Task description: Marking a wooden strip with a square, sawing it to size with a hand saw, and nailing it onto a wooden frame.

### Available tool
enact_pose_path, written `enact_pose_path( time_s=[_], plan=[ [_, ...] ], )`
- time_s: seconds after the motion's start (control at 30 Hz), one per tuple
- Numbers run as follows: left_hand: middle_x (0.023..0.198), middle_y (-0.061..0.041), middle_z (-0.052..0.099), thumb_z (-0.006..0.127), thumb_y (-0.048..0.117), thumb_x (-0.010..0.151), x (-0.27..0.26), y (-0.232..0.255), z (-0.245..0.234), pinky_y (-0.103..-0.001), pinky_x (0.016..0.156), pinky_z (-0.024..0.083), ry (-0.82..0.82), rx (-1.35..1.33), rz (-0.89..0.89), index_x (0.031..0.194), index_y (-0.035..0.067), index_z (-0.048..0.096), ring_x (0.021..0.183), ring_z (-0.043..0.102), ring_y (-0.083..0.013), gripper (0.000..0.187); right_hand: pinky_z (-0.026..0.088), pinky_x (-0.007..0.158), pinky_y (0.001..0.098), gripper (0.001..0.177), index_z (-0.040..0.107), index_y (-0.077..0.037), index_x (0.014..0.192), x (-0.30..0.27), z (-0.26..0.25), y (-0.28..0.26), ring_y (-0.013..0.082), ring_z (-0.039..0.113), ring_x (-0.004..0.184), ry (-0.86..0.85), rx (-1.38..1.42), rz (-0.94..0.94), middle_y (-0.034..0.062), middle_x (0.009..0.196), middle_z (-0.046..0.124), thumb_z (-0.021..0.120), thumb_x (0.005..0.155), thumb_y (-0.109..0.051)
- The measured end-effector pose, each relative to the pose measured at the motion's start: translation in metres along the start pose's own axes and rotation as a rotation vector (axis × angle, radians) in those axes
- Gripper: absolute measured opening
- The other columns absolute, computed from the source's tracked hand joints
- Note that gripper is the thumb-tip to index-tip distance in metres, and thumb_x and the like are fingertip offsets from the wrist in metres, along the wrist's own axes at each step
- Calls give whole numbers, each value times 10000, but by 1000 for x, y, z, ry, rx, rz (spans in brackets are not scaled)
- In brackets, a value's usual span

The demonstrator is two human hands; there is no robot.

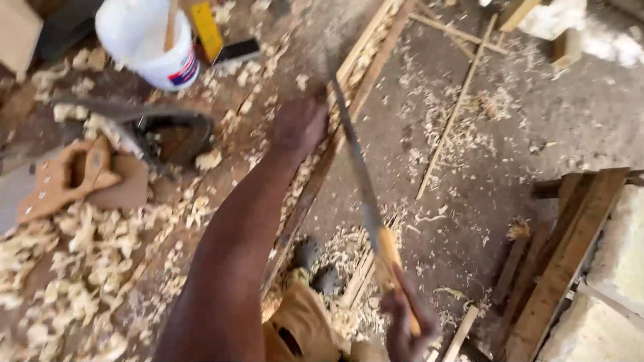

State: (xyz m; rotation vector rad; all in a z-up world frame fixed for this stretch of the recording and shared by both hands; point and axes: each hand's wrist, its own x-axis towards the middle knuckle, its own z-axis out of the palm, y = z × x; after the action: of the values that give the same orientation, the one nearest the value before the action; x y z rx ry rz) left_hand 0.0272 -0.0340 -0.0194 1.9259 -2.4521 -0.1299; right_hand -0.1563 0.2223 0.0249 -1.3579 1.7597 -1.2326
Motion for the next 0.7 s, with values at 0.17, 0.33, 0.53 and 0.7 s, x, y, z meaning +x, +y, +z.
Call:
enact_pose_path(
  time_s=[0.17, 0.33, 0.53, 0.7],
  plan=[
    [560, -69, 545, 397, 272, 767, -11, -13, -31, -368, 473, 507, -57, -305, -207, 734, 77, 623, 516, 577, -230, 300, 450, 538, 306, 374, 604, -32, 1151, 59, 43, 6, 153, 526, 494, -11, 97, -11, 150, 544, 572, 476, 876, -251],
    [514, -39, 470, 236, 429, 802, 18, 12, -53, -351, 450, 479, -84, -587, -268, 712, 95, 567, 442, 503, -183, 479, 431, 509, 253, 291, 629, -79, 1123, 154, 110, -8, 97, 501, 512, 8, 296, -265, 88, 589, 582, 487, 899, -199],
    [639, -105, 524, 285, 378, 825, 18, 1, -25, -411, 538, 493, -129, -499, -228, 887, 47, 525, 570, 542, -249, 413, 446, 680, 198, 443, 471, 66, 1174, 14, 22, 39, 127, 546, 696, -161, 672, 20, 140, 860, 470, 493, 884, -267],
    [757, -195, 650, 406, 237, 840, 0, -2, -52, -506, 654, 519, -93, -314, -110, 977, 15, 577, 744, 653, -365, 311, 451, 393, 240, 330, 663, 31, 973, 30, 31, 32, 143, 511, 301, 175, 89, -94, 77, 344, 515, 509, 809, -210]
  ],
)
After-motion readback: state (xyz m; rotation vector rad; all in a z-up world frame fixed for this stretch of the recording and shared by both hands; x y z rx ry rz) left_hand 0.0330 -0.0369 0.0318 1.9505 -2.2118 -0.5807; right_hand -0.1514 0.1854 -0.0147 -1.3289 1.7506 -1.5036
